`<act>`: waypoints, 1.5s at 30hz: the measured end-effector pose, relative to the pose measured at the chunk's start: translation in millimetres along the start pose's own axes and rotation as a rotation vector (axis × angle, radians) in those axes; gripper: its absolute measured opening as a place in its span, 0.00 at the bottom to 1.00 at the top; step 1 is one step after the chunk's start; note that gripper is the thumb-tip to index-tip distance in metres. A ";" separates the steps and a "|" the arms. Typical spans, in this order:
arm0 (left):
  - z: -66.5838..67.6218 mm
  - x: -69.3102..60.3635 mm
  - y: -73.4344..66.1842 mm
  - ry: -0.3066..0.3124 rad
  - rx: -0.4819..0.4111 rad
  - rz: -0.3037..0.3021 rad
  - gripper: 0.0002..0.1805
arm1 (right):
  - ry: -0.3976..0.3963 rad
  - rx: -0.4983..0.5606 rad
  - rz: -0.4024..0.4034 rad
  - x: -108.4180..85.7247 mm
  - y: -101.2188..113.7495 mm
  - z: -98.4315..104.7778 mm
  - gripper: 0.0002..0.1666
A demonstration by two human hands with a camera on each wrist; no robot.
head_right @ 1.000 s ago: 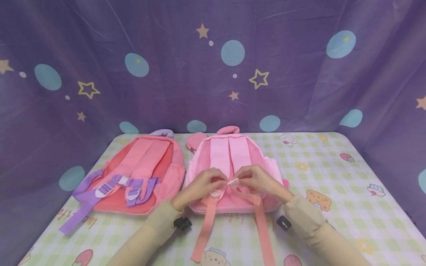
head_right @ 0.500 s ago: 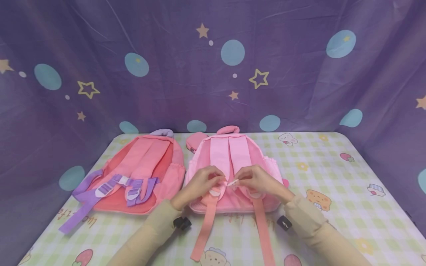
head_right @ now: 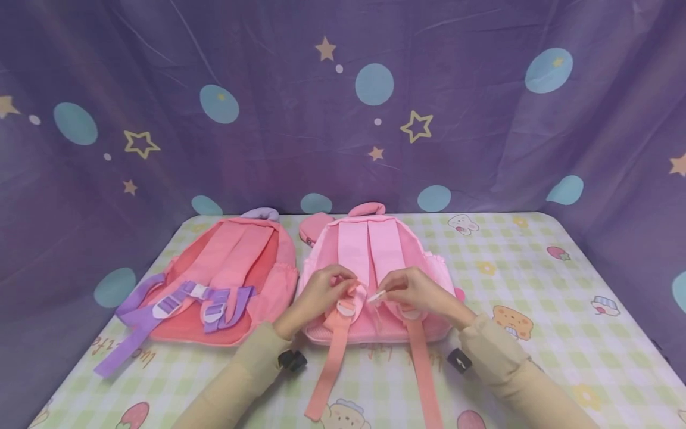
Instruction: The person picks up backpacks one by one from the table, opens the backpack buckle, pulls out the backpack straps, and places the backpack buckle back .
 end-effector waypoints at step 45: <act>0.9 0.8 12.4 -0.025 0.058 0.155 0.04 | 0.052 0.025 0.044 -6.3 -1.0 3.2 0.07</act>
Point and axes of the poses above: each hand's wrist, its own x-axis towards the middle knuckle, its own z-axis out of the back of the hand, y = z × x, the point moved 6 cm from there along x, towards the middle knuckle, and after that the axes turned 11 degrees about x, right-handed, at the moved point
